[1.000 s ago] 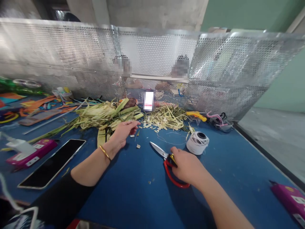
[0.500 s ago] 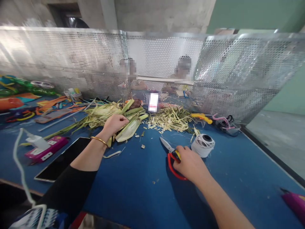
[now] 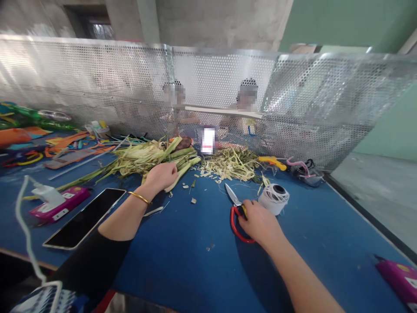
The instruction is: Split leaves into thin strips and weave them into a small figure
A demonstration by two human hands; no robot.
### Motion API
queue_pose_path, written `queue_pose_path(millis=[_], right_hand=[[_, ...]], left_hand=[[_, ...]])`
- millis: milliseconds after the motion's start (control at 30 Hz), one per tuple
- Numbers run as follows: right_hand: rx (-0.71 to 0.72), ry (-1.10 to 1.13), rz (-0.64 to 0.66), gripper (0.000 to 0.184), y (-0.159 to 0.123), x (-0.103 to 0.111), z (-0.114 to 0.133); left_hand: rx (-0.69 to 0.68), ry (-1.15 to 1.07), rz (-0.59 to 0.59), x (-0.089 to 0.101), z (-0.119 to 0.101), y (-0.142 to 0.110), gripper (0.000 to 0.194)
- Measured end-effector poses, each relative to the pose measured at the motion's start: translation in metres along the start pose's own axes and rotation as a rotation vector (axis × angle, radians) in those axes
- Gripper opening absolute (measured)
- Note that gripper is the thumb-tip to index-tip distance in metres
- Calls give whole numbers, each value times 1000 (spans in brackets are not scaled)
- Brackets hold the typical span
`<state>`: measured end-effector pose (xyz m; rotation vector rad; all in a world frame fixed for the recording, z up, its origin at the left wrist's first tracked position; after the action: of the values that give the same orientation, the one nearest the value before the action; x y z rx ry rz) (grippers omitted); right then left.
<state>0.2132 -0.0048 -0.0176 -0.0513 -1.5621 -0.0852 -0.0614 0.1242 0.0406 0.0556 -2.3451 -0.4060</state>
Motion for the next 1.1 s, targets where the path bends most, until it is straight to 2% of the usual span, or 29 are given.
queue_pose_path(millis=[67,133,200,267,333,400,467,567,667,733,967,1100], right_hand=[[-14,44,-73,26,0,6,-3],[-6,218,-209,29,0,16,-4],[20,576,-281,34,-2,23,-2],[34,1051,-174,42,-3,19,5],[37,1481,50,51,-6,10,22],[35,1707,195,51,-9,4,37],[-29,1782,209,45,-11,-1,42],[-127,1783,109,41,-10,-4,38],[-113,1732,59,35,-9,-2,33],[-83,1697,65,28,-7,-1,31],[-107,1637,60,29,-5,-7,25],[-115,1663,120,32,-6,-6,26]], left_hand=[[-56,-130,-49,5,-17,-3,19],[-45,-455,-15,-3,-31,-11,13],[41,-801,150,-25,-44,-24,16],[103,-996,284,-49,-55,-40,26],[133,-1073,382,-70,-63,-56,32],[141,-1096,423,-84,-66,-68,35],[147,-1071,432,-92,-65,-74,34],[191,-1028,465,-99,-63,-79,33],[236,-1018,582,-106,-65,-85,34],[228,-1003,607,-108,-66,-87,31],[220,-862,479,-106,-62,-86,14],[223,-858,440,-106,-59,-85,12]])
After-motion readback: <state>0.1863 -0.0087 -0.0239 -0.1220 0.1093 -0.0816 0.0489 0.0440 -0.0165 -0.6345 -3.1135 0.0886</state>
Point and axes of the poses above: each hand's wrist, its own y-axis towards the middle knuckle, its own x-axis out of the back of the hand, z = x × y, the point moved 6 cm from there along y, towards the middle knuckle, and after that the axes turned 1 degree about -x, right-handed, at the moved point
